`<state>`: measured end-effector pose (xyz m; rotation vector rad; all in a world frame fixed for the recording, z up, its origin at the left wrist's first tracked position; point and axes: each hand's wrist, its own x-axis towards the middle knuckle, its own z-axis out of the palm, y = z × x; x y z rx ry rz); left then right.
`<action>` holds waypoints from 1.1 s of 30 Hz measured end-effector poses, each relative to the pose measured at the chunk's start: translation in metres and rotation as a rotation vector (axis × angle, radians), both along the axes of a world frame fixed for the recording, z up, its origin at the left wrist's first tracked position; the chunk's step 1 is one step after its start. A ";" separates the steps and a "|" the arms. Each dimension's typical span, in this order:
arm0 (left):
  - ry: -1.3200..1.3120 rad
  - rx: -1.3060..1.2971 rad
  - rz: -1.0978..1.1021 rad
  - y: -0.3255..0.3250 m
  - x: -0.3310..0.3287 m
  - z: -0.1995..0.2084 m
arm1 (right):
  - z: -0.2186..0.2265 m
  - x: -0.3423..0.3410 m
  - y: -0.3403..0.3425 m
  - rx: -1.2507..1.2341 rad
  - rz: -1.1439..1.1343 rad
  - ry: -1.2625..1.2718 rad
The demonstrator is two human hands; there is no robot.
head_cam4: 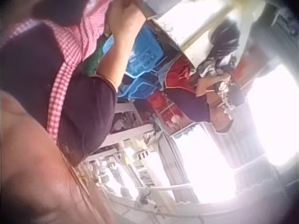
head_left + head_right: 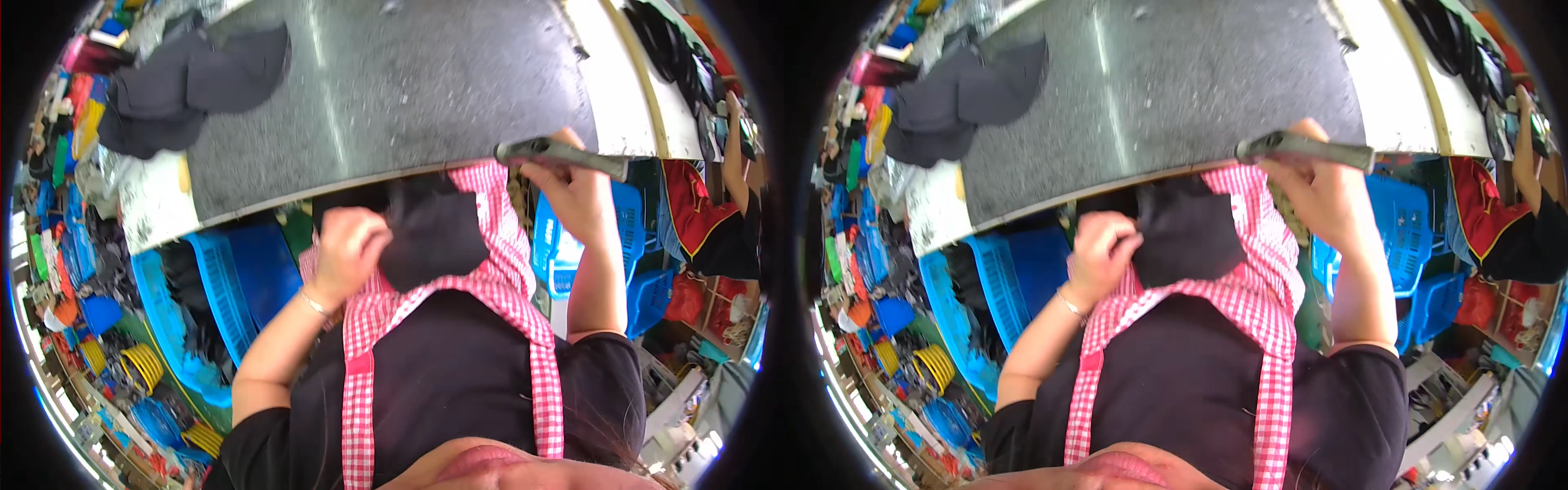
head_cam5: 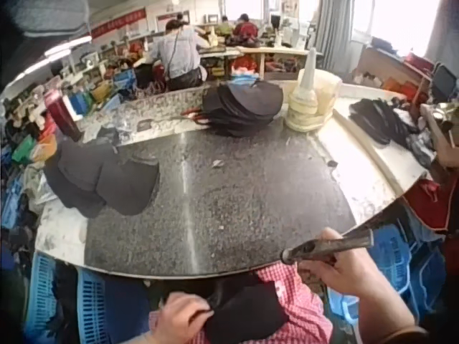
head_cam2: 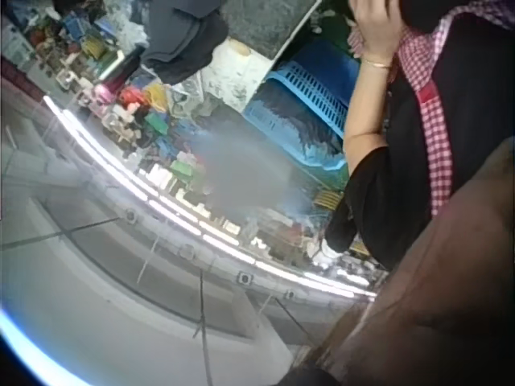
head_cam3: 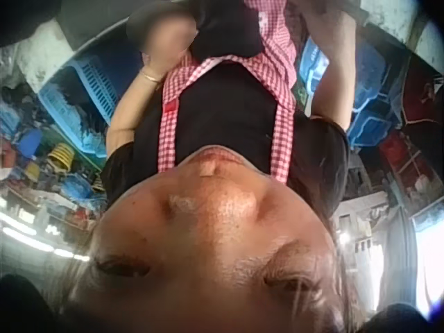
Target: The person uses a curved metal tool to trim the edges of black fabric pieces on a work table. They repeatedly pick up pieces, run the tool along the edges to remove excess material, and place the trimmed pieces back on the table.
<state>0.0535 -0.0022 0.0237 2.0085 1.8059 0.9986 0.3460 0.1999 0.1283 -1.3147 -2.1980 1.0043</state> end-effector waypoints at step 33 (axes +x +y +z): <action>0.212 0.703 0.828 0.199 -0.343 0.163 | 0.020 -0.079 0.133 -0.427 0.064 0.319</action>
